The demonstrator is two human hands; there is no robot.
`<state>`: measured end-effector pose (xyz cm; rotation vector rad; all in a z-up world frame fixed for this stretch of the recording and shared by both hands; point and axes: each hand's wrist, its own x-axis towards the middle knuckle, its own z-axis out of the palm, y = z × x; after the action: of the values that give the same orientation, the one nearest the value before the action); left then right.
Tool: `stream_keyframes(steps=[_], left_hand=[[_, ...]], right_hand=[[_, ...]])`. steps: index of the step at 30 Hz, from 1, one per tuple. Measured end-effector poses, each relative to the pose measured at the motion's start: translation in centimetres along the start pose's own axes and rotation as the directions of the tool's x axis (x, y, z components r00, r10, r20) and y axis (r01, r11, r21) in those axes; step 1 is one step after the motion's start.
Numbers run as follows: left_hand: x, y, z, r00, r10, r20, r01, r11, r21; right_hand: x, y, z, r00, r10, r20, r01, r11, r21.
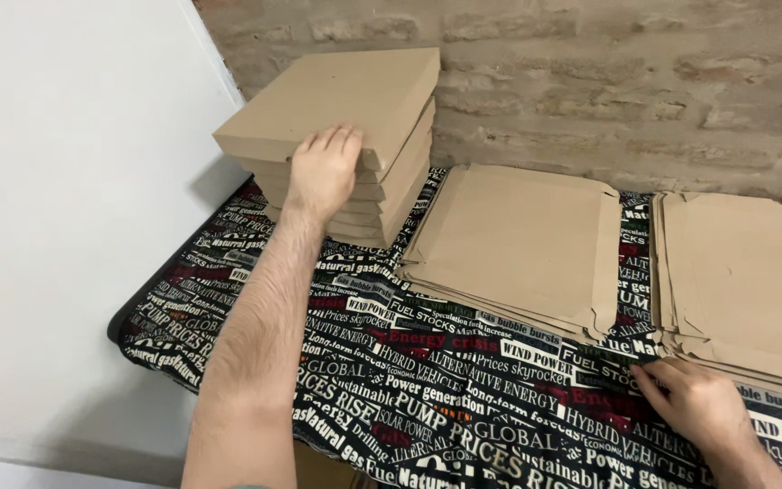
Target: The person assembles cardboard pizza boxes by folding the sides and flaps of flat cardboard sheets one at a time and stacking the completed boxes.
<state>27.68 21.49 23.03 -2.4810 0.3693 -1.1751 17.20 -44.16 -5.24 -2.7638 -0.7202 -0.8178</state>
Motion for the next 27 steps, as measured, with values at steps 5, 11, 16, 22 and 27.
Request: stream_keyframes(steps=[5,11,16,22,27], left_hand=[[0.4,6.0,-5.0,0.906,0.273,-0.323,-0.291,0.957,-0.007],[-1.1,19.6,-16.2,0.741,0.336,-0.581,-0.400,0.916,0.020],[-6.1,29.2,-20.9,0.719,0.318,-0.618,-0.560,0.792,-0.245],[-11.3,35.4,-25.3,0.790,0.183,-0.585,-0.541,0.655,-0.527],[-16.0,37.2,-24.9,0.873,0.248,-0.420,-0.473,0.644,-0.601]], right_hand=[[0.3,-0.8,-1.4,1.000,0.019,-0.015,-0.019,1.000,0.016],[1.8,-3.6,-3.9,0.897,0.344,0.279,-0.403,0.894,0.193],[2.7,-5.9,-5.9,0.870,0.362,0.334,-0.324,-0.090,0.942],[2.7,-8.0,-10.2,0.582,0.591,0.558,-0.393,-0.396,0.830],[2.1,-7.5,-10.6,0.557,0.503,0.661,-0.559,-0.362,0.746]])
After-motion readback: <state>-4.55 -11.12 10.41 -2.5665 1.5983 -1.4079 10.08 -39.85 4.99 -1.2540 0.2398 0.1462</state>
